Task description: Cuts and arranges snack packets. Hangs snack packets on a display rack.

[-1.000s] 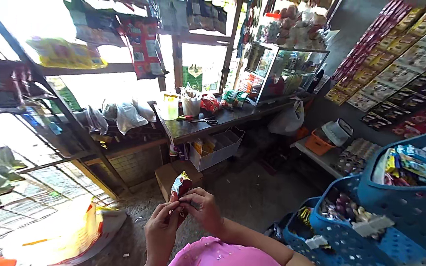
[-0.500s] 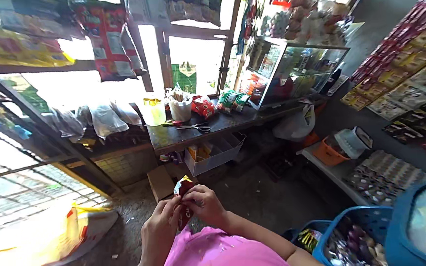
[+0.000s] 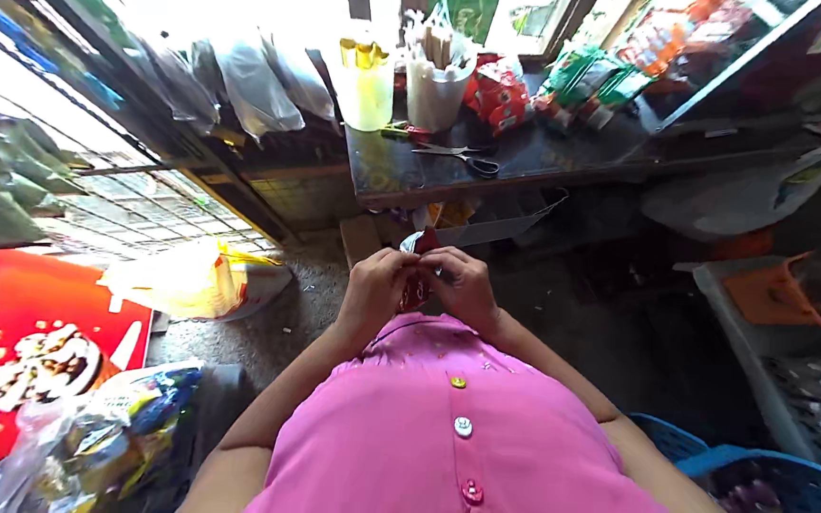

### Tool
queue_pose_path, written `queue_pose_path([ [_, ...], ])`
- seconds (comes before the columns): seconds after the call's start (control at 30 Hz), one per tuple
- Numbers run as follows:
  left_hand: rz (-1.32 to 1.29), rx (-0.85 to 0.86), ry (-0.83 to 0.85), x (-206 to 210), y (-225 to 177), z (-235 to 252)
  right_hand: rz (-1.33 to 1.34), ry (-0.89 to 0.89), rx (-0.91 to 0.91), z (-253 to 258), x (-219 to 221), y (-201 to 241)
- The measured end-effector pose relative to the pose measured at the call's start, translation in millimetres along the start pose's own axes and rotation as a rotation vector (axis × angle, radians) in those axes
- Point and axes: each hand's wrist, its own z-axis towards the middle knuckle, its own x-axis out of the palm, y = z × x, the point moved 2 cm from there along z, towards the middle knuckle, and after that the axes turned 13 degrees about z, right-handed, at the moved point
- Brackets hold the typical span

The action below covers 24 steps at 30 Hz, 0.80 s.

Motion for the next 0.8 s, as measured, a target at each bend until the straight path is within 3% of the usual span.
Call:
queue_pose_path([
  [0.17, -0.212, -0.041, 0.058, -2, 48, 52, -0.046, 0.039, 0.003, 59, -37, -37],
  [0.27, -0.303, -0.112, 0.108, -11, 76, 74, -0.32, 0.027, 0.163, 103, -84, -69],
  [0.37, -0.243, -0.186, 0.138, -18, 92, 87, -0.515, 0.129, 0.374, 134, -124, -109],
  [0.53, -0.179, -0.277, 0.114, -16, 92, 98, -0.56, 0.272, 0.409, 154, -139, -154],
  [0.8, -0.109, -0.395, 0.062, -4, 62, 103, -0.501, 0.629, 0.475, 175, -167, -162],
])
